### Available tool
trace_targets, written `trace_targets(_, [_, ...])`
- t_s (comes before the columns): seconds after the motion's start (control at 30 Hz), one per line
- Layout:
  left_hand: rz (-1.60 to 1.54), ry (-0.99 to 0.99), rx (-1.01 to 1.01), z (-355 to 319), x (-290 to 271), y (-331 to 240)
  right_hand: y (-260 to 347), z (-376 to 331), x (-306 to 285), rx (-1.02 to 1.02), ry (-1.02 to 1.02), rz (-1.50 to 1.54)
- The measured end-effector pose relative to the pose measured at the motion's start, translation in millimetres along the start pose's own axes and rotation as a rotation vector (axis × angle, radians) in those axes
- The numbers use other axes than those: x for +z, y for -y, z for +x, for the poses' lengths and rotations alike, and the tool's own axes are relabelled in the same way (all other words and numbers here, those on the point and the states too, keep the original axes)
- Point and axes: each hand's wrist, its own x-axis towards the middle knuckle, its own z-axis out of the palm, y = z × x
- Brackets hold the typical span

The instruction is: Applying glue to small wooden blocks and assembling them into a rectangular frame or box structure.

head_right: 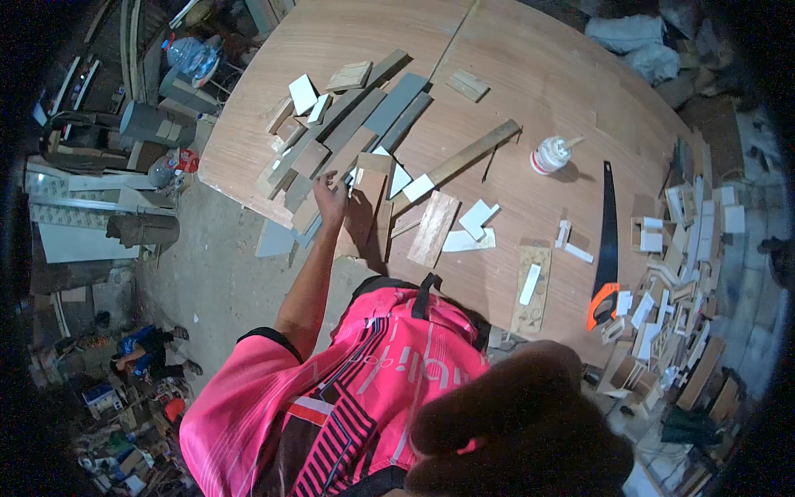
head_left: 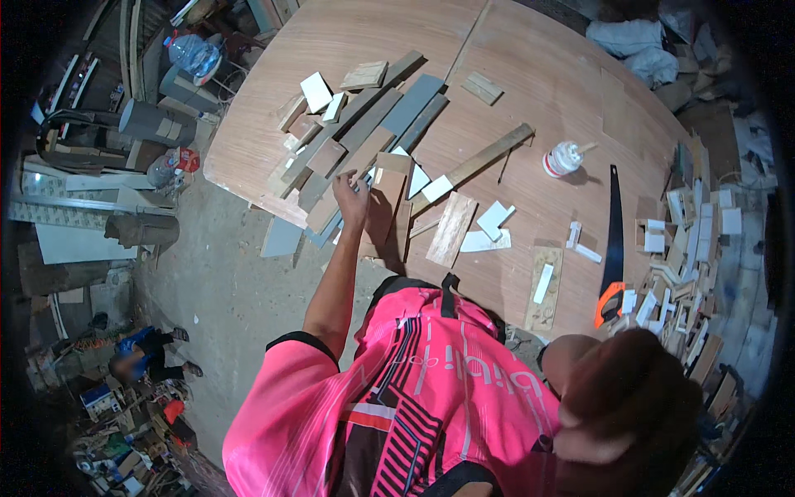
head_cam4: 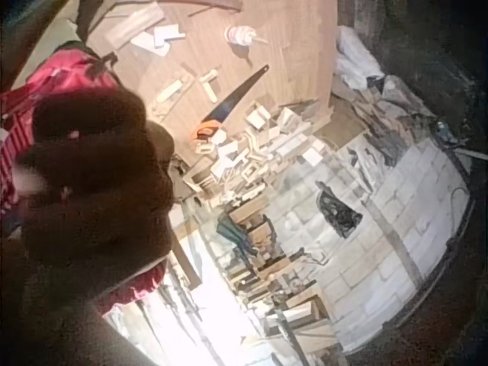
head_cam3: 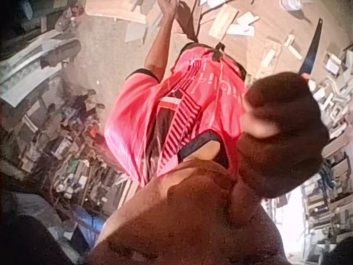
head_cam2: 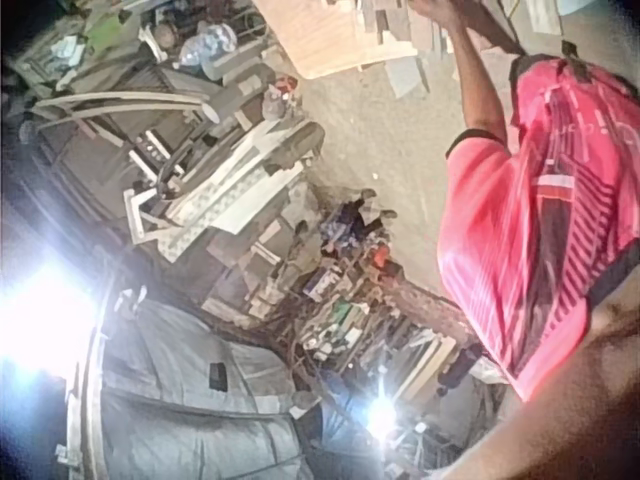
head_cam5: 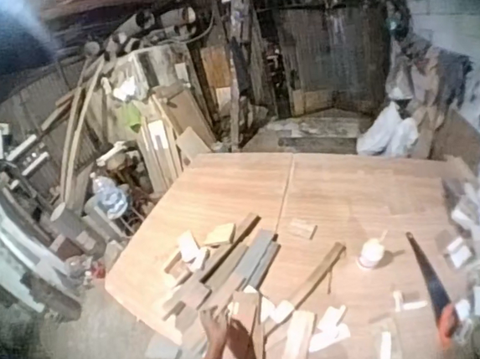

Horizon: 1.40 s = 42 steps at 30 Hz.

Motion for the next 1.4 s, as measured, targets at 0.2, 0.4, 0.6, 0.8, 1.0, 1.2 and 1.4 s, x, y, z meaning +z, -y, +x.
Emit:
trace_targets(0.2, [0.018, -0.071, 0.077, 62.4, 9.9, 27.3, -28.1, -38.1, -2.7, 0.227, -0.154, -0.119])
trace_targets(0.4, [0.364, -0.051, -0.014, 161.9, 25.0, 63.1, -121.8, 1.6, 18.2, 0.481, -0.356, -0.276])
trace_targets(0.6, [0.599, 0.073, -0.256, 198.2, 52.2, 60.1, -187.5, -65.5, 11.2, 1.016, -0.585, -0.152])
trace_targets(0.8, [0.354, -0.001, 0.004, 195.8, 38.6, 59.3, -221.2, -100.2, 16.0, 1.096, -0.616, -0.151])
trace_targets(1.0, [-0.155, 0.318, 0.353, 107.4, 46.5, -82.4, -248.6, -111.8, 14.4, 1.139, -0.608, -0.088])
trace_targets(1.2, [-0.448, 0.603, 0.453, -3.5, 30.6, -171.9, -259.5, -151.0, 15.9, 0.939, -0.705, -0.281])
trace_targets(1.4, [-0.499, 0.798, 0.277, -77.9, 30.2, -209.9, -211.8, -197.7, 9.9, 1.149, -0.707, 0.068])
